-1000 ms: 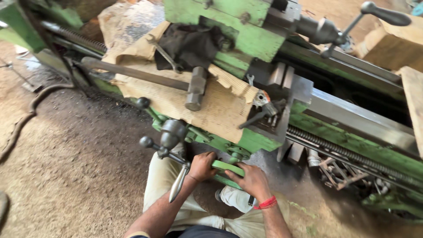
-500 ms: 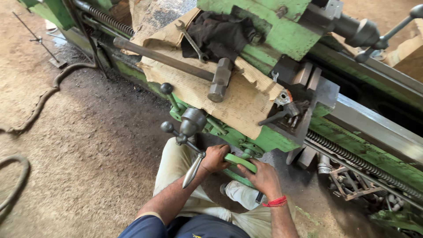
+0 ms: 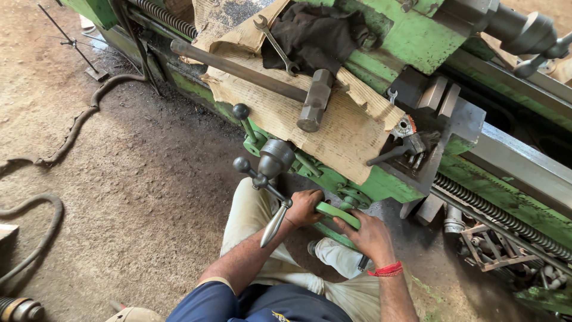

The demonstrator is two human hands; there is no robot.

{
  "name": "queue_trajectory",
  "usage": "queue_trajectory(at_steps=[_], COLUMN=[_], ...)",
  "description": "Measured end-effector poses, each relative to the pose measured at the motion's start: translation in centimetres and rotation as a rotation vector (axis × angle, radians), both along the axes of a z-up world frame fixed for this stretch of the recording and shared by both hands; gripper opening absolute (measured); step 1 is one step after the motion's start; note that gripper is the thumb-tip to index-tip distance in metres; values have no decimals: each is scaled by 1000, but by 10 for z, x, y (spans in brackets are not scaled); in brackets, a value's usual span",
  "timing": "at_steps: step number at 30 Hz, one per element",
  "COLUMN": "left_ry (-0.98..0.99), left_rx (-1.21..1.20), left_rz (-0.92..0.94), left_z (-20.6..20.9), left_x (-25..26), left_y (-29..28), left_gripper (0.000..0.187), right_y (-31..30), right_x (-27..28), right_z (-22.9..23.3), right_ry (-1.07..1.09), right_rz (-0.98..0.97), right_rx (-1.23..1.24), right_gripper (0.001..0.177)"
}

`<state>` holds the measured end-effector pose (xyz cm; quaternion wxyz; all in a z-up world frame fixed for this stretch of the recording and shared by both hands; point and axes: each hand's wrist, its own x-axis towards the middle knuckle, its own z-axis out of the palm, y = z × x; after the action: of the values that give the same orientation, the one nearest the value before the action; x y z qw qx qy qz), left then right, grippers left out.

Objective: The person sits on the floor and rotates a green handwheel on a metal lathe to advance the carriage. The hands grip and turn the wheel repeatedly while the machine remains stationary.

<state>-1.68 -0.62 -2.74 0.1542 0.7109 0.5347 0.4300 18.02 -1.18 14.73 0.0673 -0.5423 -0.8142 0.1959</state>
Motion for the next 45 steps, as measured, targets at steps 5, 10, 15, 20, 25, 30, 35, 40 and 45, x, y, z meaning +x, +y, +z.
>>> queue_trajectory(at_steps=[5,10,15,20,25,30,35,40,45], left_ry=[-4,-21,-17,-14,-8,-54,-51,-43,-42], left_rx=[9,10,-3,42,-20,-29,-27,11,25], left_rz=[-4,3,8,-18,-11,-25,-11,20,15], left_z=[0,2,6,4,-1,1,5,3,0], left_x=[-1,-1,-3,-5,-4,-1,0,4,5], left_y=[0,-1,-1,1,5,5,3,6,7], left_gripper=[33,31,30,38,37,37,32,29,36], right_y=[0,1,3,2,7,8,7,9,10], right_x=[-1,-3,-6,-3,3,7,8,10,9], right_z=[2,6,12,8,-4,-9,-8,-10,-10], right_ry=[-7,11,-25,39,63,12,-31,-16,-69], right_rz=[-2,6,-22,11,57,20,3,3,-6], right_rx=[-24,-13,-61,-9,84,62,30,16,-20], right_gripper=[55,56,57,54,56,57,62,64,68])
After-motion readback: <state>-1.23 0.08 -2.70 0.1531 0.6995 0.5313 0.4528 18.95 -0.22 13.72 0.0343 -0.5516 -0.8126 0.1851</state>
